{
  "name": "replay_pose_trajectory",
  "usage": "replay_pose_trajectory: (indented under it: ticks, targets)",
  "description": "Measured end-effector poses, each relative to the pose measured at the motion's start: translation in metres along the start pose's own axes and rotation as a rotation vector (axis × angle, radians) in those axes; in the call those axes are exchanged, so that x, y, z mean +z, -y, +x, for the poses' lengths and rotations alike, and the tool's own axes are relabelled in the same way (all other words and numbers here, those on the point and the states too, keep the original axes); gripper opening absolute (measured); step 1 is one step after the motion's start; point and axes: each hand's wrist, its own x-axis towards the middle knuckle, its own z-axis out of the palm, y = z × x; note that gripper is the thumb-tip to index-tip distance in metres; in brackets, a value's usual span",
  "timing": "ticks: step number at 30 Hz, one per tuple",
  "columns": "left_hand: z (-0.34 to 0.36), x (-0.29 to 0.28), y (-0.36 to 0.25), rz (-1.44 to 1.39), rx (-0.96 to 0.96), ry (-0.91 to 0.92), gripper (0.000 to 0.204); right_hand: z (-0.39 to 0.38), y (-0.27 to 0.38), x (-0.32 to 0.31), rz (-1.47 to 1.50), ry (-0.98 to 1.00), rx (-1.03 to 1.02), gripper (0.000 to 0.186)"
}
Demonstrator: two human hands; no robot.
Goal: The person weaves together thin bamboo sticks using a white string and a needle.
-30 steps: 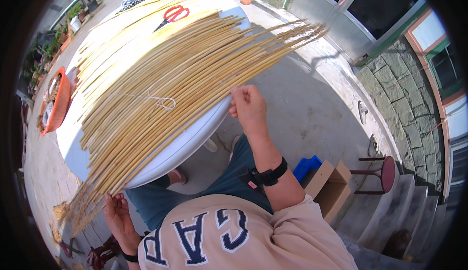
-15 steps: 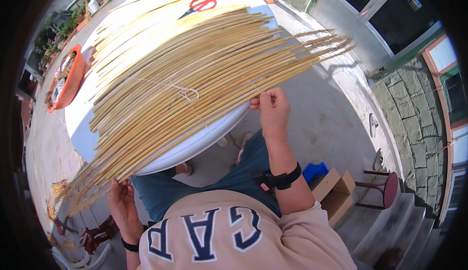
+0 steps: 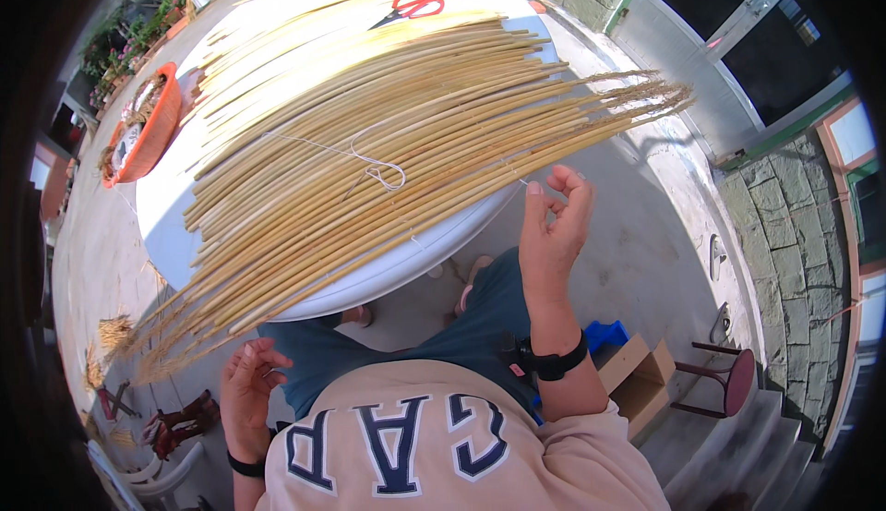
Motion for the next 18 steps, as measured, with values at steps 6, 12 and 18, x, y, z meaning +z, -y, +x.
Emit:
replay_pose_trajectory:
  ticks: [6, 12, 18]
  targets:
    - [-0.018, 0.017, -0.015, 0.268, -0.079, 0.287, 0.023, -0.016, 0.007, 0.010, -0.559, 0.410, -0.942, 0.046]
    - [-0.023, 0.023, -0.028, 0.290, 0.012, 0.376, 0.019, -0.021, 0.008, 0.015, -0.613, 0.516, -0.825, 0.047]
    - [-0.022, 0.018, -0.035, 0.411, 0.184, 0.376, 0.019, -0.002, 0.054, 0.050, -0.306, 0.525, -0.826, 0.025]
